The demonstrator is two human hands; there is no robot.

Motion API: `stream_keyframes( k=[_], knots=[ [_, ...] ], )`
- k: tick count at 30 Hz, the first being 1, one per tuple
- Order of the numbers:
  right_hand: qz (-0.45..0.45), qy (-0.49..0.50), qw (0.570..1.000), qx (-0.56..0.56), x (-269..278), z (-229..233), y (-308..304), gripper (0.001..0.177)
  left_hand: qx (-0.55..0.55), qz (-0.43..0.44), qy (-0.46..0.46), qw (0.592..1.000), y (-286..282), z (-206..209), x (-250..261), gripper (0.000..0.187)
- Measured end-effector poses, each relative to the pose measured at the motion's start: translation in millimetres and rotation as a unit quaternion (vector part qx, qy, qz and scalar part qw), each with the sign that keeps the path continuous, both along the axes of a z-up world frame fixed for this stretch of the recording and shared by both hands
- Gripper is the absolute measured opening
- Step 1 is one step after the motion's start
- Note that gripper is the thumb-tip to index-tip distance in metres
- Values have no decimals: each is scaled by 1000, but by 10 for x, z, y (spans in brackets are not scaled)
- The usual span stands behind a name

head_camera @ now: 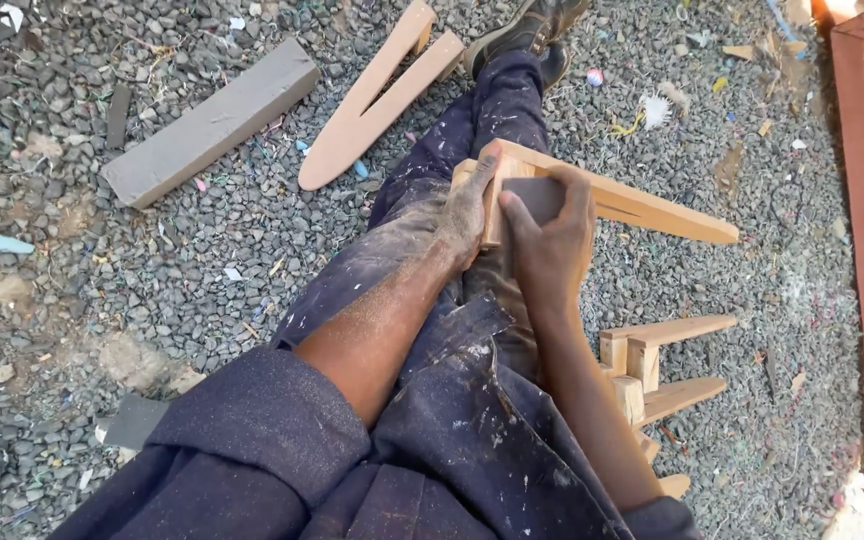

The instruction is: Sanding the joints and surfaces of a wooden chair leg assembly using sandpaper

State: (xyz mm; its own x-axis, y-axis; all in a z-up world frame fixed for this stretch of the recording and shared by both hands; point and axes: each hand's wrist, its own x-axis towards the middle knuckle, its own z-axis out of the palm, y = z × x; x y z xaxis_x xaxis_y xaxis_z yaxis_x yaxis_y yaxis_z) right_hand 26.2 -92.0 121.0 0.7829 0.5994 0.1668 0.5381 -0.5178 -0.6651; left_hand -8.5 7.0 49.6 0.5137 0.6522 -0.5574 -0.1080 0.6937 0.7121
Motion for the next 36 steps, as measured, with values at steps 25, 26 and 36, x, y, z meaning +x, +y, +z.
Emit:
stream_keyframes(
  k=[25, 26, 36],
  knots=[
    [11, 62, 997, -49, -406, 229, -335, 59, 31, -30, 71, 997, -19, -235, 181, 67],
    [7, 59, 997, -46, -397, 236, -337, 59, 34, -33, 75, 996, -19, -341, 240, 66],
    [-50, 148, 987, -35, -181, -6, -156, 60, 12, -2, 55, 998, 12, 152, -19, 75]
  ],
)
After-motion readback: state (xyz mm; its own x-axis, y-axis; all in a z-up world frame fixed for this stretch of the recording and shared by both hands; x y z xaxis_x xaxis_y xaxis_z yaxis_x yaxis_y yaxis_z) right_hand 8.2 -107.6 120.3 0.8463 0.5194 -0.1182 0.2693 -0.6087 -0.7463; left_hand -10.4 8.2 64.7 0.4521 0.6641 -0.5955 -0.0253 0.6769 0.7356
